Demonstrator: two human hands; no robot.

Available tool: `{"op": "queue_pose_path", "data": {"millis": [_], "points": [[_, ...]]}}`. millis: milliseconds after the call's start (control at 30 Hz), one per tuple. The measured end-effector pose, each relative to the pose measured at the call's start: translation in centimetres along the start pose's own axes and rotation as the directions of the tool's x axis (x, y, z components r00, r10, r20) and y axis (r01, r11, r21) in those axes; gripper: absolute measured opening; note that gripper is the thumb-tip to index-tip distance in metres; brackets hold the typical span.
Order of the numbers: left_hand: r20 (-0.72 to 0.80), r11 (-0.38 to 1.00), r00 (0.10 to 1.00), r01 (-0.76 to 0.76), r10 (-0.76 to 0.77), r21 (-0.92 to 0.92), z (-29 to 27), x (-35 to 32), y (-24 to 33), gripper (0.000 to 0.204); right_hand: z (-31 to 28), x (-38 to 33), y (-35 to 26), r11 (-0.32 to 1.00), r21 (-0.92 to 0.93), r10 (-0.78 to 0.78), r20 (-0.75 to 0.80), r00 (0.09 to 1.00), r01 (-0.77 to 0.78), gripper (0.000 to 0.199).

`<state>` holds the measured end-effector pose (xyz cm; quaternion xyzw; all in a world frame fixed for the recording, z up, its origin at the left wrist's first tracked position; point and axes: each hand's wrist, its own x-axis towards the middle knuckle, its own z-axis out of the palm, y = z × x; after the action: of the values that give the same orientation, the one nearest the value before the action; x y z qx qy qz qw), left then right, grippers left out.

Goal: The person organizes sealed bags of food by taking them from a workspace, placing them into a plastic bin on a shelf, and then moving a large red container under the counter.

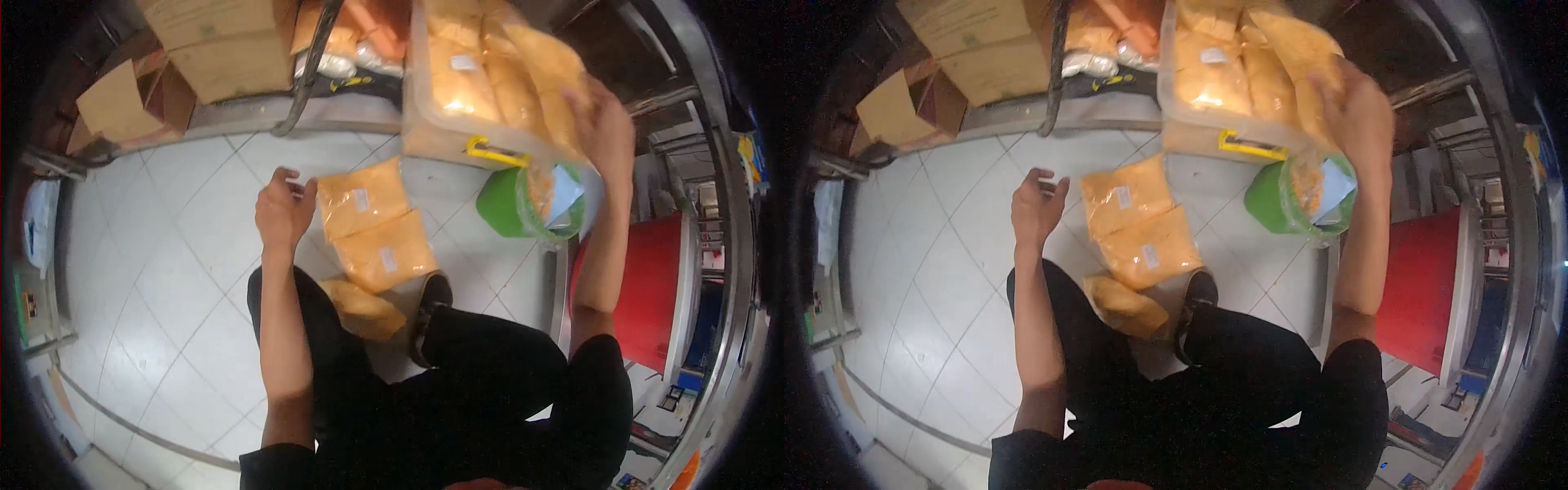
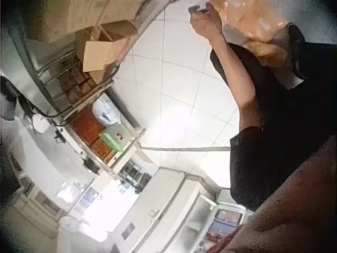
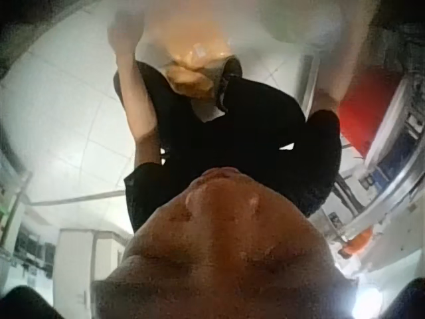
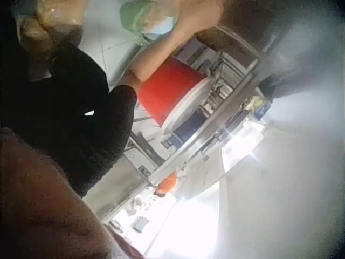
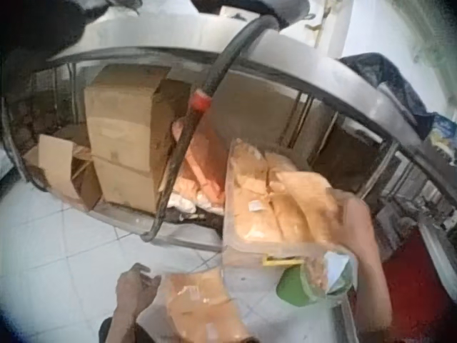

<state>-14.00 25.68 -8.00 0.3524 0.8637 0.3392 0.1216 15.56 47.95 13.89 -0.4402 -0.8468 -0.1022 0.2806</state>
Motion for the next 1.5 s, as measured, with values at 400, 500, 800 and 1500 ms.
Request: {"op": "queue_pose_path", "data": {"millis": [400,500,800,1500], "points": [[0.008,1.0,1.0,0.027,-0.027,0.004,-1.1,-0.5,0.6,0.035,28.3,-30.4,-4.3,0.693,0.424,-0.701,0.588,0.405,0.583,0.049],[-0.015,1.0,1.0,0.015,-0.015,0.0,-1.2,-0.7,-0.8,0.032,26.2,-28.8,-4.6,0.732,0.577,-0.681,0.631,0.371,0.363,0.039],[-0.004,0.999,0.999,0.033,-0.033,-0.013,0.3,0.1,-0.4,0.032,0.1,-10.2,-3.9,0.719,0.695,-0.126,0.15,0.981,-0.014,0.008],[-0.014,1.0,1.0,0.018,-0.018,-0.001,-0.8,0.0,0.0,0.033,31.5,-15.9,-11.4,0.637,0.288,-0.765,0.345,0.544,0.715,0.054]]}}
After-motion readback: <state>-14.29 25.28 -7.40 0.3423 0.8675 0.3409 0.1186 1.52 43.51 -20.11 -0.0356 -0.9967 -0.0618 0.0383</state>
